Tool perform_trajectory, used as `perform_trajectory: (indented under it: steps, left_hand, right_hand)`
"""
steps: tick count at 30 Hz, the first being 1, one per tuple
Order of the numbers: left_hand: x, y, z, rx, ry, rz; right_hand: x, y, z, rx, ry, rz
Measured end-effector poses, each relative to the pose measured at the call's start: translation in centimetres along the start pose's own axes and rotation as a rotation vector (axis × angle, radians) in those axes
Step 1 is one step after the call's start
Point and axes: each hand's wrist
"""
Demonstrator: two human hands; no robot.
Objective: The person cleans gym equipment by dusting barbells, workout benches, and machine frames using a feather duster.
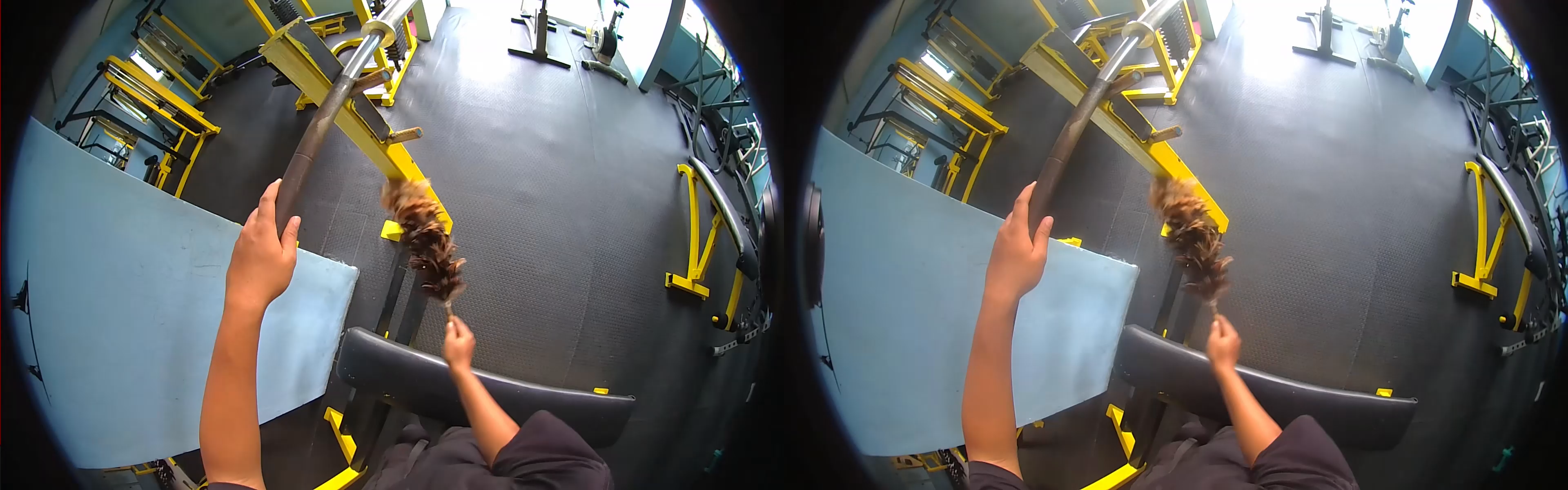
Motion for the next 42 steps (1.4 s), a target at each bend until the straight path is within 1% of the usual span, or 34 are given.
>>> perform_trajectory:
  steps: [1,3,4,5,7,9,11,13,14,15,17,18,19,21,23,25,27,29,31,32,33,34,35,36,37,39,41,42]
  left_hand:
    - [0.0,0.1,0.1,0.009,0.002,0.004]
    - [-0.2,0.2,0.0,0.013,0.016,-0.065]
    - [-0.2,0.1,0.0,0.027,0.013,-0.063]
    - [-0.1,0.1,0.0,0.014,0.0,-0.087]
    - [-0.1,0.1,0.0,0.013,-0.018,-0.111]
    - [-0.2,0.1,-0.2,-0.009,-0.033,-0.076]
    - [-0.3,0.1,0.0,-0.005,-0.049,-0.078]
    - [-0.2,-0.1,0.1,-0.036,-0.08,-0.112]
    - [-0.2,-0.1,0.1,-0.042,-0.088,-0.105]
    - [-0.3,-0.1,0.2,-0.034,-0.086,-0.105]
    - [-0.5,0.0,0.1,-0.02,-0.055,-0.103]
    - [-0.5,0.1,-0.1,-0.013,-0.043,-0.106]
    - [-0.5,0.1,-0.1,-0.018,-0.049,-0.086]
    - [-0.5,-0.1,0.0,-0.025,-0.043,-0.068]
    - [-0.3,-0.2,-0.1,-0.055,-0.07,-0.065]
    - [-0.1,-0.2,-0.2,-0.049,-0.061,-0.075]
    - [-0.1,-0.3,0.0,-0.061,-0.053,-0.086]
    - [0.0,0.1,-0.2,-0.008,-0.032,-0.11]
    - [0.1,0.1,-0.4,-0.013,-0.005,-0.095]
    - [-0.1,0.0,-0.1,-0.008,-0.002,-0.089]
    - [-0.1,0.1,-0.1,-0.003,-0.002,-0.082]
    - [0.1,-0.1,-0.2,-0.03,-0.024,-0.084]
    - [0.2,-0.3,-0.1,-0.03,-0.009,-0.079]
    - [0.3,-0.5,-0.1,-0.069,-0.046,-0.065]
    - [0.5,-0.7,-0.1,-0.111,-0.078,-0.049]
    - [0.8,-0.8,0.0,-0.112,-0.07,-0.001]
    - [0.7,-0.9,0.0,-0.103,-0.077,0.038]
    - [0.6,-0.8,-0.1,-0.103,-0.075,0.074]
  right_hand:
    - [-0.3,-1.7,-1.9,-0.014,0.023,0.088]
    - [2.4,-3.7,-3.6,0.03,0.131,0.287]
    - [2.9,-5.0,-3.1,0.06,0.047,0.308]
    - [3.0,-6.5,-2.1,0.087,-0.038,0.331]
    - [1.2,-10.2,0.8,-0.049,0.029,0.375]
    - [-1.9,-13.2,5.0,-0.007,-0.014,0.32]
    - [-2.8,-14.1,8.3,-0.045,-0.375,0.34]
    - [-0.4,-11.8,10.5,-0.006,-0.966,0.482]
    - [-1.0,-11.8,12.2,0.029,-1.192,0.468]
    - [-1.9,-12.1,12.1,0.026,-1.199,0.465]
    - [-1.0,-11.9,10.3,0.15,-1.124,0.432]
    - [-0.1,-11.6,7.7,0.046,-0.876,0.394]
    - [-1.0,-11.3,6.2,0.072,-0.749,0.33]
    - [-4.0,-11.3,4.5,0.104,-0.786,0.259]
    - [-4.9,-11.3,1.3,0.232,-0.954,0.081]
    - [-9.7,-12.9,-3.8,0.325,-1.21,0.07]
    - [-8.4,-10.6,-10.4,0.315,-1.205,0.088]
    - [-5.9,-7.4,-14.2,0.183,-1.047,0.06]
    - [-11.3,-6.1,-16.3,0.0,-0.263,-0.064]
    - [-8.9,-3.0,-13.4,0.222,-0.283,-0.197]
    - [-9.8,-1.8,-10.3,0.199,-0.058,-0.201]
    - [-11.3,-0.5,-5.4,0.296,0.074,-0.413]
    - [-11.2,1.1,-0.4,0.33,0.112,-0.515]
    - [-9.5,2.7,4.1,0.34,0.153,-0.636]
    - [-7.7,3.9,7.3,0.311,0.151,-0.767]
    - [-8.7,4.4,10.7,0.136,0.25,-0.706]
    - [-9.8,5.5,9.0,0.35,0.257,-0.768]
    - [-10.1,6.3,7.0,0.509,0.202,-0.885]
Point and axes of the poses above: each hand's wrist, its own z-axis towards the middle knuckle, its own y-axis out of the back of the hand, x = y × z, and after that the axes turned 4 degrees about -x, right-handed
